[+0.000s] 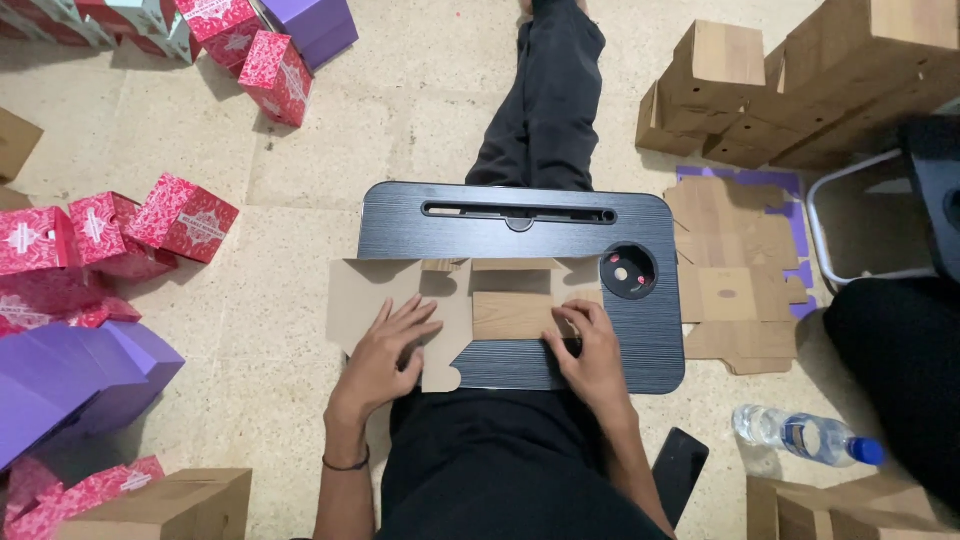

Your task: Assembling a cardboard box by folding and tucking tabs while sitting on the floor.

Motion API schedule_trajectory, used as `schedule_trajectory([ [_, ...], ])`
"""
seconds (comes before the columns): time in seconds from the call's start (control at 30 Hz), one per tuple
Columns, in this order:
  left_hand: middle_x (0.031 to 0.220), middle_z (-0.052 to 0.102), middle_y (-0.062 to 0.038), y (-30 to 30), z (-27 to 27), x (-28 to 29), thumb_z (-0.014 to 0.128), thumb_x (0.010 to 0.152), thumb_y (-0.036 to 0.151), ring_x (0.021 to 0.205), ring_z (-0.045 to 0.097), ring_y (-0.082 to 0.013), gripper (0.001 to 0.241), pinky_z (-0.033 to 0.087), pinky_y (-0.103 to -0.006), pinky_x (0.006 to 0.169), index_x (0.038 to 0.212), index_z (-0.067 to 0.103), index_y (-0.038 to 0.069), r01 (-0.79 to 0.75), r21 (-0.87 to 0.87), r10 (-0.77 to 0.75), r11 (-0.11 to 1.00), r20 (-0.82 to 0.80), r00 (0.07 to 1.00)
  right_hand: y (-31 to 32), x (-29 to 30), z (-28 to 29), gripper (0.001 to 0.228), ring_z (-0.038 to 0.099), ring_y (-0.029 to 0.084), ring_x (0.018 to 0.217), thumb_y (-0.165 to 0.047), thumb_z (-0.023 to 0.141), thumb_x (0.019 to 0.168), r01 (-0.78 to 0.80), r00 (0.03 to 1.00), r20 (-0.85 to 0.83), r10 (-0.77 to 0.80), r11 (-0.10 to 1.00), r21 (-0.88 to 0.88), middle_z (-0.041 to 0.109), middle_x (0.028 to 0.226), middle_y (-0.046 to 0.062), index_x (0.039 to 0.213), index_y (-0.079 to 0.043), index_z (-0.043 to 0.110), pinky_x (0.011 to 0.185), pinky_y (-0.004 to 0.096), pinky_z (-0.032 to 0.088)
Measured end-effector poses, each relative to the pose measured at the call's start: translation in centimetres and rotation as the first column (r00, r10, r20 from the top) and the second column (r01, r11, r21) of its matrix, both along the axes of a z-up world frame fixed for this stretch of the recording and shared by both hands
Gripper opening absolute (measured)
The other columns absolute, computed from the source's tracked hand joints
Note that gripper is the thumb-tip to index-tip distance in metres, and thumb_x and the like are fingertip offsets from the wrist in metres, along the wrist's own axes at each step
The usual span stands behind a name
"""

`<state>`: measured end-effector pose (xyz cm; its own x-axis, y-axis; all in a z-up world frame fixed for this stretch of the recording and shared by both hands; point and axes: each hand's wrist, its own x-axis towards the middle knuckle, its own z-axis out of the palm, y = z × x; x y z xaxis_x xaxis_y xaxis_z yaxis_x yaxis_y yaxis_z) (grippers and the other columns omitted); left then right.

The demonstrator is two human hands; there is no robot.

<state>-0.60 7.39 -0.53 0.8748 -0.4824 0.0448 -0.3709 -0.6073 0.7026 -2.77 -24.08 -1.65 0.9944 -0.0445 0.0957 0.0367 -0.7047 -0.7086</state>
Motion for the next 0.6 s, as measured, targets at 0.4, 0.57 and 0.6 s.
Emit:
schedule_trajectory([
  [0.4, 0.164, 0.036, -0.014, -5.1, -1.4, 2.1, 0.080, 0.062, 0.053, 0.154, 0.023, -0.0367, 0.096, 0.002, -0.0512, 0.126, 0.148, 0.055, 0.021, 0.299, 0.122, -0.300, 0.946, -0.009, 0.954, -2.1, 0.4, 3.0, 0.037, 0.065, 0.032, 0.110, -0.013, 0.084, 0.084, 0.160, 0.980, -0.086, -0.179, 0.968, -0.191, 0.065, 0.115, 0.015, 0.118, 0.000, 0.073, 0.101, 0.042, 0.052],
  [0.57, 0.161, 0.043, -0.011, -5.1, -1.1, 2.0, 0.081, 0.069, 0.054, 0.152, 0.031, -0.0340, 0.082, 0.007, -0.0516, 0.126, 0.142, 0.062, 0.021, 0.249, 0.080, -0.250, 0.965, 0.010, 0.968, -2.3, 1.1, 0.7, 0.027, 0.069, 0.031, 0.107, -0.002, 0.078, 0.083, -0.027, 0.999, -0.034, 0.024, 0.994, -0.106, 0.071, 0.107, 0.010, 0.110, -0.005, 0.078, 0.099, 0.043, 0.053],
  [0.6, 0.159, 0.045, -0.011, -5.2, -1.0, 1.9, 0.079, 0.074, 0.053, 0.151, 0.033, -0.0342, 0.075, 0.009, -0.0528, 0.126, 0.140, 0.063, 0.020, 0.238, 0.074, -0.241, 0.968, 0.031, 0.970, -2.2, 1.2, 0.0, 0.030, 0.069, 0.032, 0.108, 0.004, 0.076, 0.079, -0.110, 0.994, -0.016, 0.109, 0.991, -0.082, 0.074, 0.106, 0.009, 0.107, -0.007, 0.080, 0.100, 0.043, 0.053],
])
